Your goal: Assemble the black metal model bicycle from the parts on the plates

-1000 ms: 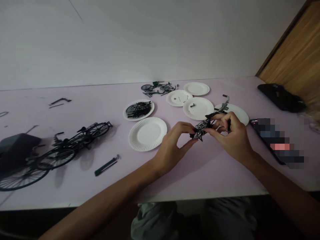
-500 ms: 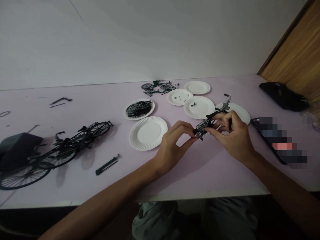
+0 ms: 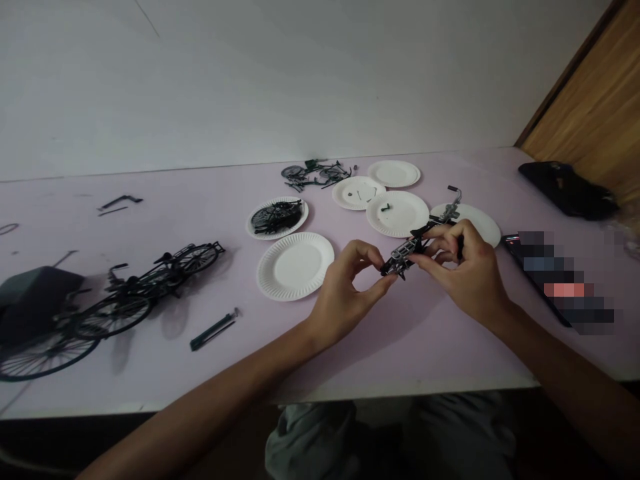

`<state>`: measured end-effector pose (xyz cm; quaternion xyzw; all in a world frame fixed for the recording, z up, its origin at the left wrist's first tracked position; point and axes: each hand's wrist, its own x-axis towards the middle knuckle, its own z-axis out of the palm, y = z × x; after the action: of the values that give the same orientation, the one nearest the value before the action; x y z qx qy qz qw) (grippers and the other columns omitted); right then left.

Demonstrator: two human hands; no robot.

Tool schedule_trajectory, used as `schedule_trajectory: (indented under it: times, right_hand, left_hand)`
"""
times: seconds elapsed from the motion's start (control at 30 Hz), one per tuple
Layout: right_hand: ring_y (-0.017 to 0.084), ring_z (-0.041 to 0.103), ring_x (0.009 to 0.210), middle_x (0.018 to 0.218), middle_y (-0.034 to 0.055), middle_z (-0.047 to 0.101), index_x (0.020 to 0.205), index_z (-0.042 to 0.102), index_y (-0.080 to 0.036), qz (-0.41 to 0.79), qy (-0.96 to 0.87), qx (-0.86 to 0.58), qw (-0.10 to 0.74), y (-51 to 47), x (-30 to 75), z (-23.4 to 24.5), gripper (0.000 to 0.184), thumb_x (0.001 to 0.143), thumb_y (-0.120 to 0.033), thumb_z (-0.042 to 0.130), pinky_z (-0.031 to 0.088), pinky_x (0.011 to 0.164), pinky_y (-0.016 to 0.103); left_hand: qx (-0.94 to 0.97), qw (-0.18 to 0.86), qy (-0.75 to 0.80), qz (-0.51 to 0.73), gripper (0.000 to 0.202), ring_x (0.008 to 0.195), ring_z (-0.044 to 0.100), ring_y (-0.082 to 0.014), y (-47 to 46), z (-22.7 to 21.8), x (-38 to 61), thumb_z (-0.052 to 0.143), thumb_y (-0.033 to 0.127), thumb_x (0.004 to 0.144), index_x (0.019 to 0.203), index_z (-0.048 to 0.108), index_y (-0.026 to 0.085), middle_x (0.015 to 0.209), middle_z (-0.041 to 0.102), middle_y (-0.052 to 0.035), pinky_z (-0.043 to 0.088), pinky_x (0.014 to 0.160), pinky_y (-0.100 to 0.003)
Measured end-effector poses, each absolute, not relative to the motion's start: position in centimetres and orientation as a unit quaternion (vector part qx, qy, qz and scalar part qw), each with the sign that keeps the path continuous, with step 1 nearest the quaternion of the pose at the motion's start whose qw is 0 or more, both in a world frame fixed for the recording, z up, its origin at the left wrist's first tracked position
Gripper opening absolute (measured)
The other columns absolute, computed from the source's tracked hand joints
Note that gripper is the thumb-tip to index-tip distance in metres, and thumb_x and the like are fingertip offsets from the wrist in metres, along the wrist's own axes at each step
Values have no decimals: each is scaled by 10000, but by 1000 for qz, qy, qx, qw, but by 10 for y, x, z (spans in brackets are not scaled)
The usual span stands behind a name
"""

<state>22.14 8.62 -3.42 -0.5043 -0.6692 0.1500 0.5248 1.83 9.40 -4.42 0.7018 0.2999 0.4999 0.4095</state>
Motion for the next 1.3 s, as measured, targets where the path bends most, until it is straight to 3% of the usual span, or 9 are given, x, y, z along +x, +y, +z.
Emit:
schedule_trajectory:
  times: [0.53,0.73,0.97,1.17,1.3]
  right_hand:
    - [202,711,748,909,35,713,743,332,-257,136,-654,-505,547,88,221,-38,503,730,-328,830,594,548,293]
    - [240,735,807,916,50,722,746,326,-260,149,-651,-509,543,88,221,-39,507,733,-334,827,610,575,318]
    - [212,720,668,894,54,744,748,308,-259,96,-669,-532,511,87,218,-35,513,757,-335,816,569,560,328]
    - [183,685,713,965,71,713,756,338,-248,-45,-739,-471,480,84,222,-29,481,770,-243,818,543,620,327]
    - [182,710,847,972,89,724,752,344,-243,-24,-820,-337,463,79,215,-30,419,835,-91,726,567,697,302]
  left_hand:
    - [650,486,303,499,213,936,588,-146,93,-48,21,721,144,823,948,556,192,936,568,-16,530,943,-315]
    - [640,496,298,506,189,913,604,-142,92,-47,23,706,130,827,941,564,185,940,584,-23,545,921,-310]
    - [623,506,310,509,179,896,607,-136,91,-40,23,716,136,813,909,572,181,920,582,-20,569,910,-304]
    - [594,524,319,520,184,857,604,-121,93,-41,24,717,161,809,903,559,176,908,565,-11,591,863,-290]
    - [588,538,309,519,179,862,599,-111,95,-45,24,717,153,808,905,567,167,908,568,-10,583,855,-262]
